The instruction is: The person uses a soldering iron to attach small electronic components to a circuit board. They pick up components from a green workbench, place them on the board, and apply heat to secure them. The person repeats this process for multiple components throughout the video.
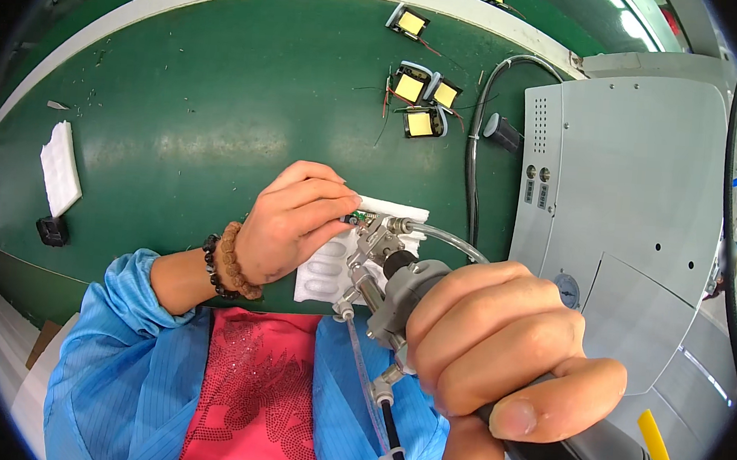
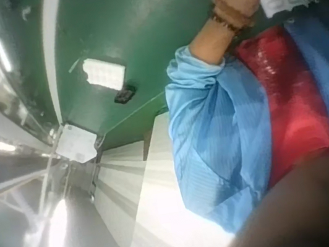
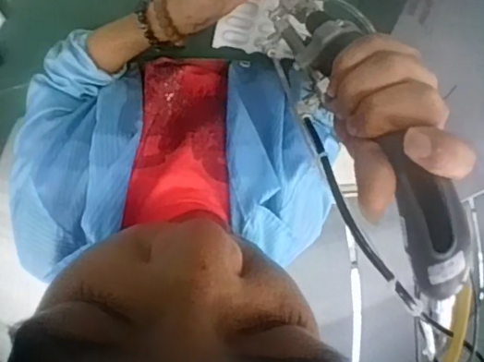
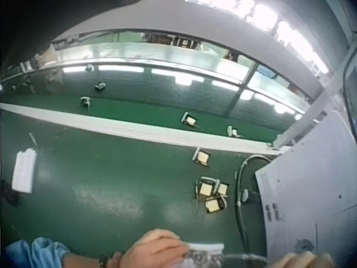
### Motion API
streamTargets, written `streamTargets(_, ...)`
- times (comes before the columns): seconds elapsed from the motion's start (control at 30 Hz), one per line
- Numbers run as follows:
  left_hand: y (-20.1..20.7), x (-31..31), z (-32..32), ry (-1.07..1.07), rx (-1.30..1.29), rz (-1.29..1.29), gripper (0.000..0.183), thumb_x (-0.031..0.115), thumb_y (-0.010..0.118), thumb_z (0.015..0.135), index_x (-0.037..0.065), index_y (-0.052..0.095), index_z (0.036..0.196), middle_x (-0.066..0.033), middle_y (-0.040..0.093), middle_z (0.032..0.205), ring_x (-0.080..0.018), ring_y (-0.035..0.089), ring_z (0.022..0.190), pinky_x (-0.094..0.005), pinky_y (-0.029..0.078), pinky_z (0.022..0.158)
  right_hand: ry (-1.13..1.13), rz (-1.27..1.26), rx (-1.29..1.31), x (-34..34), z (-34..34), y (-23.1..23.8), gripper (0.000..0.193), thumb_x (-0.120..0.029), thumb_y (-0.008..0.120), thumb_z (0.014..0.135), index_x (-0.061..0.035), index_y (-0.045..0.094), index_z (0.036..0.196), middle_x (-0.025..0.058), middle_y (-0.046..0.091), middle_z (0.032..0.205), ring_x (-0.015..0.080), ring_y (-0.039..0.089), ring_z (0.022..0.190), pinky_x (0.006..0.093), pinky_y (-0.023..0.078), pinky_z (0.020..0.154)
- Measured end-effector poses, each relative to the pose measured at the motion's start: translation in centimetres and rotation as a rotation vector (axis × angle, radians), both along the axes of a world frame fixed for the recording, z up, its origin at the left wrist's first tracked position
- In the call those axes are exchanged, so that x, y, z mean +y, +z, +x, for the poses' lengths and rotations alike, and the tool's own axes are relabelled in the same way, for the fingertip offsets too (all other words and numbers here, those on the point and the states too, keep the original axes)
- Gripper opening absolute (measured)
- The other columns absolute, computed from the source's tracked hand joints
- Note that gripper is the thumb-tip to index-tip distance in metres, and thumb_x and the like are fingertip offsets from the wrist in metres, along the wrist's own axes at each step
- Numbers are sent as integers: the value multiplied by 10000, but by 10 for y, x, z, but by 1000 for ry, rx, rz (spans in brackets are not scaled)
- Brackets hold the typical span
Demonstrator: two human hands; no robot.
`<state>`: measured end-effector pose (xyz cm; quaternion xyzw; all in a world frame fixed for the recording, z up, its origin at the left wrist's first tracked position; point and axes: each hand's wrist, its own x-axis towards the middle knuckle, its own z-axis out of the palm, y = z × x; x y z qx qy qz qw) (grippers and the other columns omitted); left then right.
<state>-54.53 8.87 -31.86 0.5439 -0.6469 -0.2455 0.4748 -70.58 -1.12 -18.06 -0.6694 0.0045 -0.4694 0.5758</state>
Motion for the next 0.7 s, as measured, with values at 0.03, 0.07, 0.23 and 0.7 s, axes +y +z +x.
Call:
streamTargets(0.03, -1, 1, 0, 4, 3, 2, 308, 22, 799, 691, 6, 710, 985, -90, 690, 1011, -294, 621, 1000, -373, 536, 846, 1, 5, 5, 0, 1, -1, 520, -470, 729, 870, -96, 484, 1135, -24, 571, 656, 79, 555, 497, 197, 468, 427)
streamTargets(0.07, -1, 0, 0, 4, 8, 1, 309, 21, 798, 690, 5, 710, 985, -90, 690, 1009, -292, 621, 998, -371, 537, 845, 2, 5, 8, 0, 2, -1, 521, -469, 730, 870, -95, 484, 1135, -25, 571, 660, 79, 554, 496, 198, 467, 426)
streamTargets(0.23, -2, 2, 2, 23, 2, 4, 317, 14, 798, 679, 4, 710, 984, -92, 688, 1006, -290, 624, 996, -371, 538, 841, 22, -5, -9, -2, 11, -9, 494, -448, 732, 877, -97, 464, 1099, -24, 565, 669, 80, 552, 499, 200, 456, 422)
streamTargets(0.7, 1, 1, 1, -2, 10, -8, 328, 49, 804, 688, 15, 708, 1000, -96, 696, 1008, -291, 631, 982, -382, 535, 845, -55, 28, -97, 10, -13, 18, 420, -347, 754, 884, -72, 469, 1025, -17, 550, 605, 75, 535, 457, 203, 455, 408)
